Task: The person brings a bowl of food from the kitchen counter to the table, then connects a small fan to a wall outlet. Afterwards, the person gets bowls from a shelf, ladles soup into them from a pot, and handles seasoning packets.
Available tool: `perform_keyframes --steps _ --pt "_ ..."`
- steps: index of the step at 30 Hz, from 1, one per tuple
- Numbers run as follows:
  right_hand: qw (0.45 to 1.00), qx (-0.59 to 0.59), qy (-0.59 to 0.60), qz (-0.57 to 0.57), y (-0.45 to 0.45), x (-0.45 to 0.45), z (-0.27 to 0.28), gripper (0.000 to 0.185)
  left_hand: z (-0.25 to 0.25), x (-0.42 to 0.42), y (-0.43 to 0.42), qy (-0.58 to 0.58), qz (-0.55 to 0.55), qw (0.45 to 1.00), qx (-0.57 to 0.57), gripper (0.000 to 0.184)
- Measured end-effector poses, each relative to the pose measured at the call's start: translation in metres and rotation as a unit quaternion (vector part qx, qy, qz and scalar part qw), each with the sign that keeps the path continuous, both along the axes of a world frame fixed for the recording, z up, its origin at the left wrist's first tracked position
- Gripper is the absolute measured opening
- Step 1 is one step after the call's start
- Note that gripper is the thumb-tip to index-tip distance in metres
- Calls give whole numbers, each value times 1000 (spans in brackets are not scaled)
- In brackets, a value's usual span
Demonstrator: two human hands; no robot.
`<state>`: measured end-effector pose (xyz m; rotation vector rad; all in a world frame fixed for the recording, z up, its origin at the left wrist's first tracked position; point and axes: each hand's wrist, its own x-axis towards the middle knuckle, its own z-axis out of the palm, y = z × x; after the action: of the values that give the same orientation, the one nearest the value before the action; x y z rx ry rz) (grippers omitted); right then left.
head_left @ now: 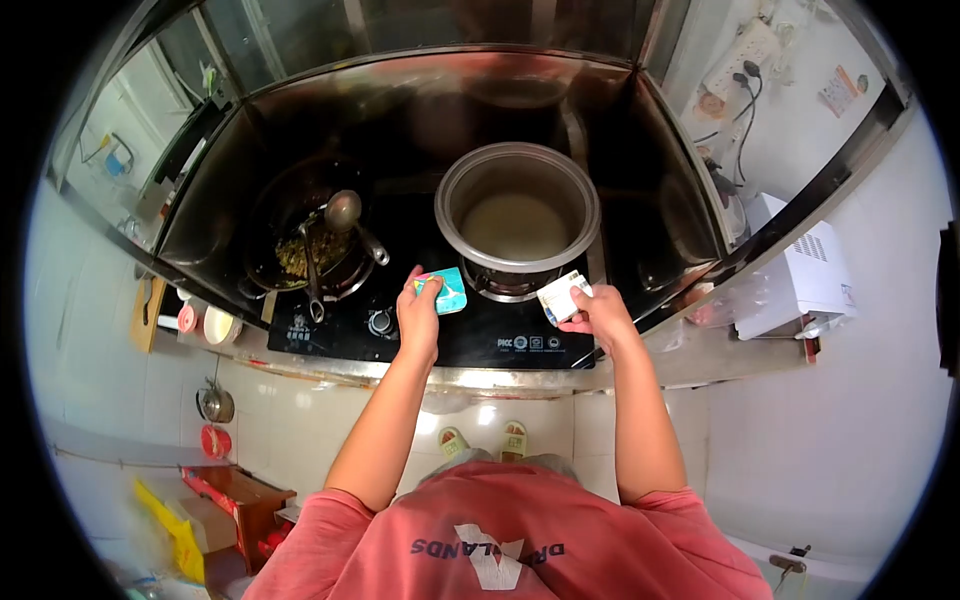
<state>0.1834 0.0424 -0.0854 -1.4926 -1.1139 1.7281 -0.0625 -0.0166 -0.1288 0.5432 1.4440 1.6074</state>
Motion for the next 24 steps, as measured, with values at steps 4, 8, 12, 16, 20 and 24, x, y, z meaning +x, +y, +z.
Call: perform_keyframes --steps 4,8,12,16,20,24 --pt "1000 11 -16 -6 26 11 8 28 -14 -5 27 182 65 981 29 47" --pt "999 16 22 -26 37 12 8 27 -8 -4 37 115 81 987 74 45" --pt "998 38 35 -26 45 5 12 27 -10 -11 56 43 80 993 70 40" --pt "991 108 -38 -63 64 -7 0 32 7 -12 66 -120 99 988 15 32" --pt "974 179 -89 -110 67 -12 -11 37 7 -6 67 -164 37 986 0 43" --pt "948 226 -94 -201 61 -17 -19 42 8 3 67 -103 127 985 -64 29"
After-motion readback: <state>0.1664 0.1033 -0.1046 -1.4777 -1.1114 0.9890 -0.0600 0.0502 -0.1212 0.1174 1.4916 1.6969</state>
